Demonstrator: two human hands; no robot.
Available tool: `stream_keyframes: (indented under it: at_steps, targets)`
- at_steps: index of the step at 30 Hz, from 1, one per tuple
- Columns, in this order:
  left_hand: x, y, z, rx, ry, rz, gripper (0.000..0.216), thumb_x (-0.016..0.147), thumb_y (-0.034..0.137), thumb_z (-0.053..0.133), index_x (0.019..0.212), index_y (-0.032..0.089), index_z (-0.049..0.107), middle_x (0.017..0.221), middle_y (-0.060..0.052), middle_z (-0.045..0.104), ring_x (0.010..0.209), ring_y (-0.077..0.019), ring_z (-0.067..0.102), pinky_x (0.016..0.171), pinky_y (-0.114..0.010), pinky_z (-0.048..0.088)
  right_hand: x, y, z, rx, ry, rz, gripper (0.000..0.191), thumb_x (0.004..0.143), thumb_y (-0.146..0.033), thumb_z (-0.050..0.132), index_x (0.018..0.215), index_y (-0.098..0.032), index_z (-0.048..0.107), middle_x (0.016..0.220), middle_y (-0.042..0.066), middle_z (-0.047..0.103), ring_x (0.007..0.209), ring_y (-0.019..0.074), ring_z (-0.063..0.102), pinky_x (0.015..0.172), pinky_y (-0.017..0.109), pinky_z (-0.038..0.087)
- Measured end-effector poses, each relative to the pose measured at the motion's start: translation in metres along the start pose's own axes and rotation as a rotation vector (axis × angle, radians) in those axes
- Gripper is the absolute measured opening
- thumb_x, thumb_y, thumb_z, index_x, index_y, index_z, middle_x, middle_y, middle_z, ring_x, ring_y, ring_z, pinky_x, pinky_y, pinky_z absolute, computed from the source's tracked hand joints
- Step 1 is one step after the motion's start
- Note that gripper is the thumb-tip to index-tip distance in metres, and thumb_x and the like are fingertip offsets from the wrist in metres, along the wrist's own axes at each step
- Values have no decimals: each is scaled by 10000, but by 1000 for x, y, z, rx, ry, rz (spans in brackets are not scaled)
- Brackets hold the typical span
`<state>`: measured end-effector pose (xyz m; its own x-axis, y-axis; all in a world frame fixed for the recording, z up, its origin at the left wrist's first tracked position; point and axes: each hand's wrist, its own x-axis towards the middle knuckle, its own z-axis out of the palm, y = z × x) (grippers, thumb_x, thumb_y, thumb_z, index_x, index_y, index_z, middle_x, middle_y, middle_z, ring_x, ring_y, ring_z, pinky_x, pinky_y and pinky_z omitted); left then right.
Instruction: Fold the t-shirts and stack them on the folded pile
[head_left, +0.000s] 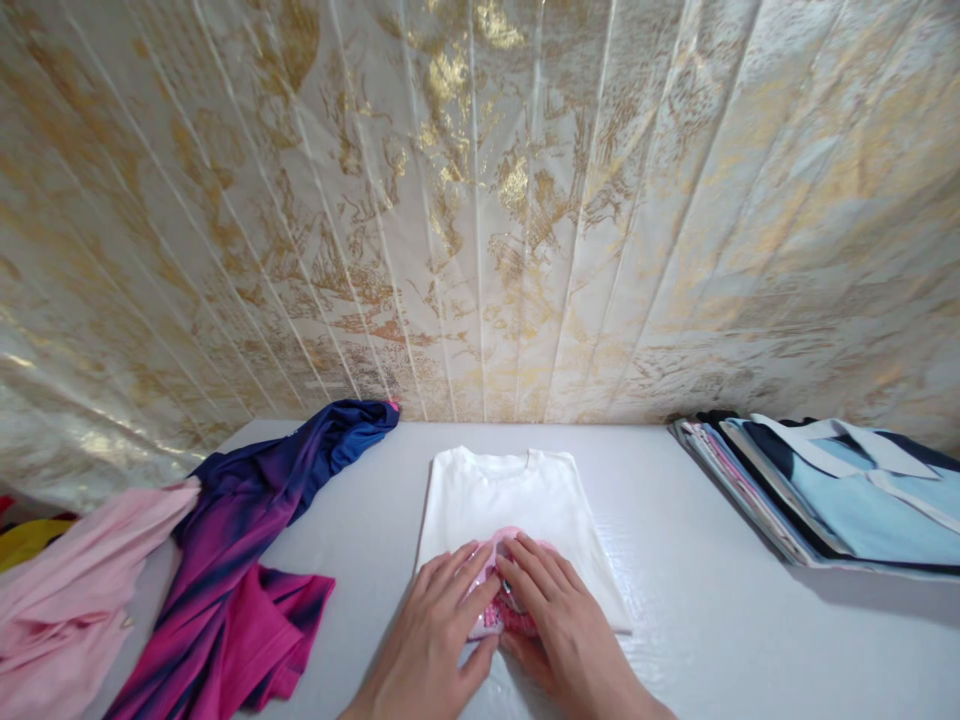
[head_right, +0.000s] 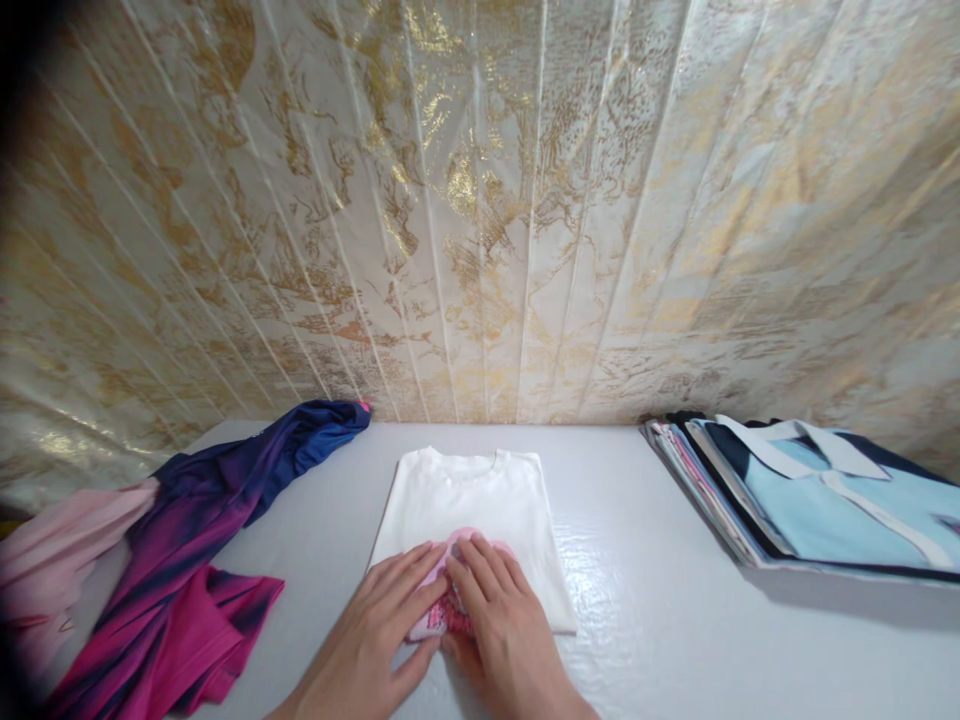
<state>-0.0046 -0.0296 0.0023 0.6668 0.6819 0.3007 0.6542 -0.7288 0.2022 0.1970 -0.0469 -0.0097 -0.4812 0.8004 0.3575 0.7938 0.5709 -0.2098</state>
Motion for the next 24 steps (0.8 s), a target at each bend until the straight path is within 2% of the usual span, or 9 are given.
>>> stream_keyframes:
  at_steps: [5, 9, 14, 18, 24]
  targets:
    - [0, -3, -3, -29, 9, -10, 576, 821, 109, 546, 1371, 261, 468, 1450, -34, 472, 1317, -230, 450, 1074, -431, 441, -6, 5, -6, -12, 18, -17, 577, 775, -103, 520, 1350, -154, 506, 1424, 121, 505, 1329, 280, 445, 1064, 473, 422]
    - [-3, -7, -2, -53, 12, -21, 631, 764, 17, 481, 1345, 265, 490, 1448, -19, 474, 1320, -207, 446, 1091, -411, 429, -14, 16, -12, -16, 19, 12, 545, 811, -97, 495, 1349, -177, 512, 1429, 106, 503, 1333, 268, 442, 1040, 453, 449]
    - [-12, -16, 6, -61, 22, -30, 743, 705, -54, 412, 1368, 278, 462, 1473, 3, 442, 1347, -187, 408, 1104, -392, 418, -35, 40, -10, -8, 64, 67, 535, 862, -189, 524, 1395, -181, 469, 1409, 118, 523, 1313, 275, 467, 1012, 446, 476]
    - [-16, -19, 7, -20, 5, -31, 803, 692, -75, 369, 1409, 283, 412, 1491, -3, 417, 1361, -188, 389, 1090, -404, 431, -53, 54, -16, -39, 115, 98, 489, 898, -284, 537, 1377, -198, 492, 1387, 124, 544, 1281, 284, 504, 973, 434, 506]
    - [-11, -5, 3, -7, -23, 46, 829, 670, -11, 424, 1456, 239, 346, 1552, -43, 301, 1403, -246, 315, 1082, -449, 413, -51, 42, -32, 9, 28, 31, 580, 898, -368, 563, 1441, -227, 415, 1433, 104, 497, 1342, 301, 426, 1008, 463, 477]
